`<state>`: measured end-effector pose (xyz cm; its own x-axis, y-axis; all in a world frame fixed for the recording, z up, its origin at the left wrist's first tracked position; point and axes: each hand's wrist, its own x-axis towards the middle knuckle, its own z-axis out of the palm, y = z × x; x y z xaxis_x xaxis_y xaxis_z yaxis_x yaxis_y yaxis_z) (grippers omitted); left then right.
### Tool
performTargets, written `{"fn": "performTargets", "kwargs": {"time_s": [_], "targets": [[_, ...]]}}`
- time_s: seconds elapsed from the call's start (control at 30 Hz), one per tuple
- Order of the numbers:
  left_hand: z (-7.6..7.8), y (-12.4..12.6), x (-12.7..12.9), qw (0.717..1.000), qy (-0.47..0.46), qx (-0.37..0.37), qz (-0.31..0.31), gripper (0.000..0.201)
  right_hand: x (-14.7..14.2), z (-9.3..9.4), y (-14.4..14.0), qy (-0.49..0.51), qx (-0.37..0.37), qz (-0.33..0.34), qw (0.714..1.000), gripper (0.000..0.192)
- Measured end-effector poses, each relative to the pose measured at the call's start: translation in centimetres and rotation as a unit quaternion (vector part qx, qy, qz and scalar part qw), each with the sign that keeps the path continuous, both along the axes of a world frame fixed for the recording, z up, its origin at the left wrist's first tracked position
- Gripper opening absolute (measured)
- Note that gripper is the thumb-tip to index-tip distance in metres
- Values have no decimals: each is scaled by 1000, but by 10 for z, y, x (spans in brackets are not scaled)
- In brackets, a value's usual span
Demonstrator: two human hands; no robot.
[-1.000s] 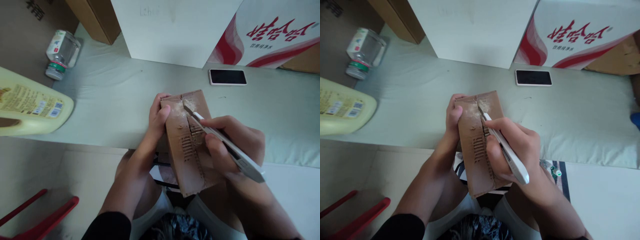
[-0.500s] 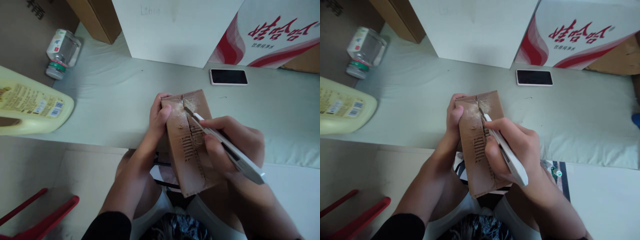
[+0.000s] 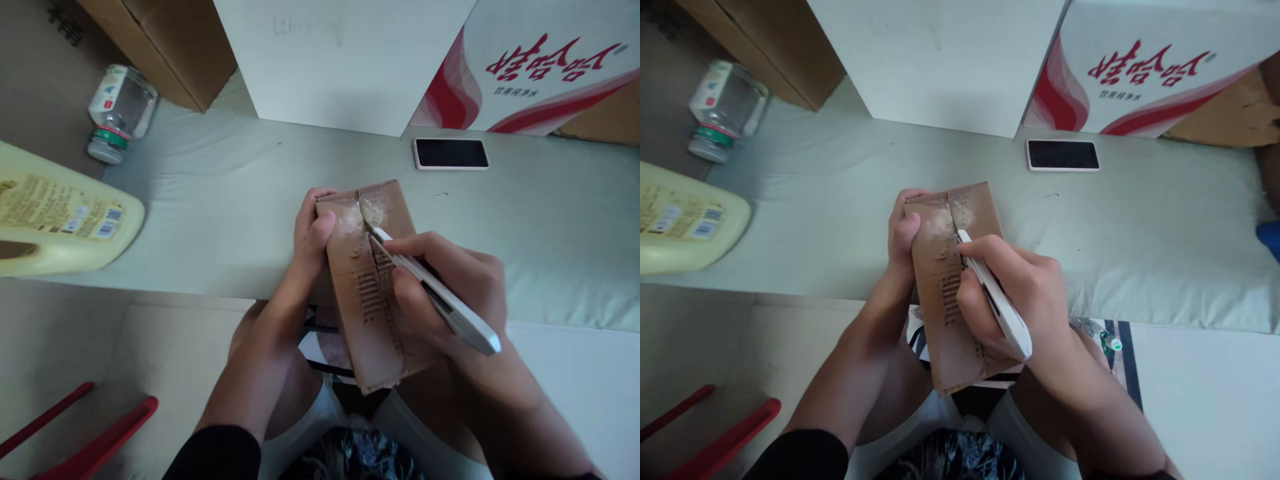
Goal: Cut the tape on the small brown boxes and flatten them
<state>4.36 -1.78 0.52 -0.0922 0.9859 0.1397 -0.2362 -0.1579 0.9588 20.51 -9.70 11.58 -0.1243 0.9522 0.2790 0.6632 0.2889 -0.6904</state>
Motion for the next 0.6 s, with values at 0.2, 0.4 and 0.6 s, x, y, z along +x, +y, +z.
{"fn": "performTargets", "kwargs": {"time_s": [0.2,0.4,0.6], "targets": [[-2,2,0,1000,-14,-3,-12,43,6,-7,-5,26,37,5,999,13],[-2,1,1,1000,-25,-13,-12,38,8,-16,-6,33,64,3,997,15],[-5,2,0,1000,1,-9,-20,46,8,-13,-9,28,53,-16,998,15]]}}
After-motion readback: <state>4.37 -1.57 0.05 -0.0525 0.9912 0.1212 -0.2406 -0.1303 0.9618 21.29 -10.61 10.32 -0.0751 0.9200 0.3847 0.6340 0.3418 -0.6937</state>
